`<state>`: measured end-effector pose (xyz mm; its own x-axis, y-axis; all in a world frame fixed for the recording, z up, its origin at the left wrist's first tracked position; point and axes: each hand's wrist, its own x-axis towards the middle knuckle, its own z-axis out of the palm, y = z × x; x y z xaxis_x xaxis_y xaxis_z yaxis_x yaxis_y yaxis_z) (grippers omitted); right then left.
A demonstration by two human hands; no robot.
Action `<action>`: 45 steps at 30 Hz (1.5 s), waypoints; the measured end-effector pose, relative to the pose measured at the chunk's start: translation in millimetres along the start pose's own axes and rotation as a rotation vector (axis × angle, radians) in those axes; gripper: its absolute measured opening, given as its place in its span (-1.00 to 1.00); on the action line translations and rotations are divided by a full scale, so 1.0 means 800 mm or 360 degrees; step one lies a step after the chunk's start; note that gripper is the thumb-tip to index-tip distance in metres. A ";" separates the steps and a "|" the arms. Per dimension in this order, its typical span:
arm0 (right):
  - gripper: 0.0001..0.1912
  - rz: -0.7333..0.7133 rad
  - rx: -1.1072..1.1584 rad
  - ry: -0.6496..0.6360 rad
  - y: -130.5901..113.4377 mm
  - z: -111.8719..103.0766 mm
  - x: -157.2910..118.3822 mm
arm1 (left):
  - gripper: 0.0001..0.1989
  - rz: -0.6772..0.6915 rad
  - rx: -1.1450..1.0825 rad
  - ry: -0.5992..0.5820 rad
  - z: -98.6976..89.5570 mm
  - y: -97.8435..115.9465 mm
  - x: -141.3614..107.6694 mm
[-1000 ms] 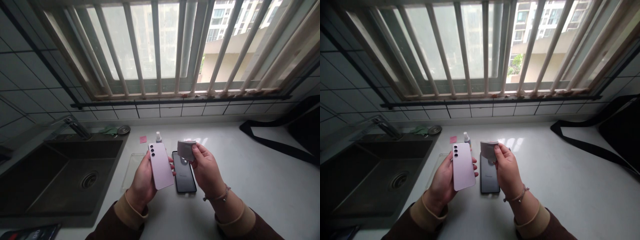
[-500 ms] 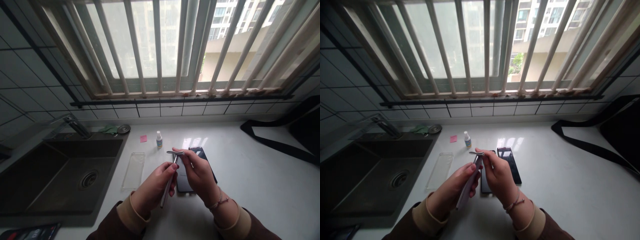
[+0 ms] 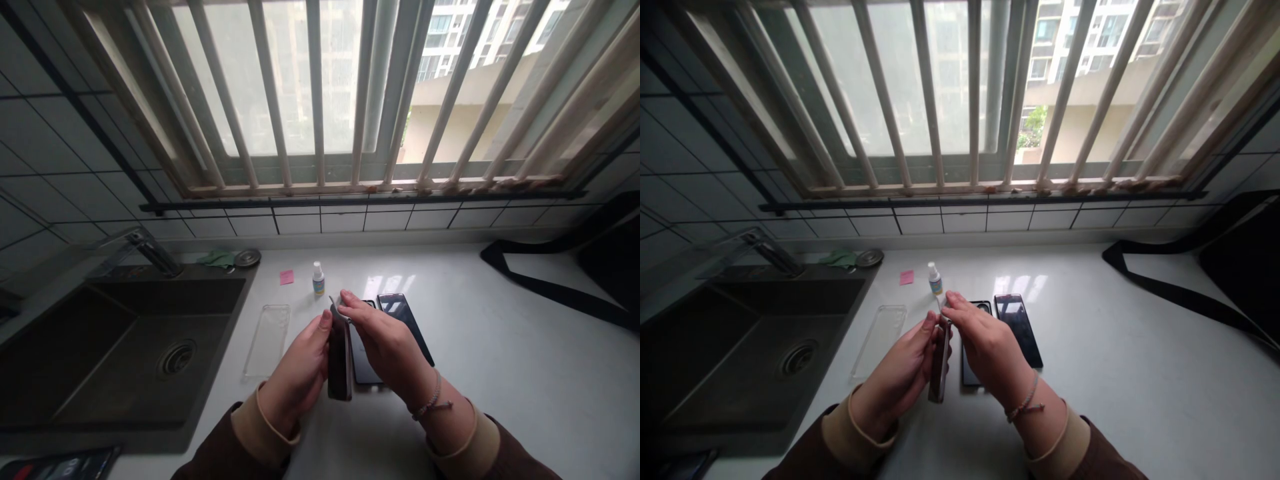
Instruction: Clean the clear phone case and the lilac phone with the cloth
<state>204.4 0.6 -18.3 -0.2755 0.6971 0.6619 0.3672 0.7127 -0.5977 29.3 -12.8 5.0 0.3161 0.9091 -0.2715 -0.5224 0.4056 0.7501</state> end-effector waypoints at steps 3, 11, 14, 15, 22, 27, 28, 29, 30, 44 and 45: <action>-0.39 -0.0097 -0.0035 -0.0078 0.002 0.004 -0.001 | -0.70 0.0017 -0.0084 0.0100 0.001 0.003 0.004; -0.29 -0.0296 0.0009 -0.0294 -0.012 0.006 -0.001 | -0.77 -0.0079 -0.0445 0.0199 -0.010 0.012 0.013; -0.30 -0.0338 0.0046 -0.0347 -0.020 0.006 -0.002 | -0.74 -0.0085 -0.0502 0.0220 -0.015 0.012 0.015; -0.30 -0.0358 0.0047 -0.0354 -0.023 0.006 -0.002 | -0.73 -0.0071 -0.0492 0.0247 -0.016 0.012 0.016; -0.25 -0.0462 -0.0085 -0.0410 -0.030 0.006 -0.007 | -0.70 -0.0086 -0.0472 0.0606 -0.014 0.017 0.015; -0.35 -0.0597 -0.0119 -0.0412 -0.031 0.009 -0.008 | -0.59 -0.0090 -0.0552 0.0735 -0.006 0.026 0.013; -0.38 -0.0612 -0.0134 -0.0429 -0.031 0.009 -0.008 | -0.57 -0.0095 -0.0577 0.0695 -0.005 0.027 0.013; -0.40 -0.0624 -0.0151 -0.0447 -0.030 0.010 -0.008 | -0.55 -0.0088 -0.0609 0.0658 -0.005 0.029 0.012; -0.43 -0.0632 -0.0168 -0.0468 -0.030 0.010 -0.008 | -0.53 -0.0062 -0.0646 0.0628 -0.006 0.030 0.012; -0.57 -0.0379 -0.0403 -0.0497 -0.026 0.017 -0.011 | -0.54 0.0312 -0.0816 0.0673 -0.029 0.043 0.018; -0.55 -0.0316 -0.0375 -0.0433 -0.026 0.016 -0.011 | -0.54 0.0286 -0.0798 0.0694 -0.028 0.044 0.018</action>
<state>188.0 -19.4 -17.4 -0.5750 0.5656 0.5912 0.4680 0.8201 -0.3293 -1.8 16.7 14.1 -0.1025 0.8791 -0.4656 -0.8735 0.1444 0.4650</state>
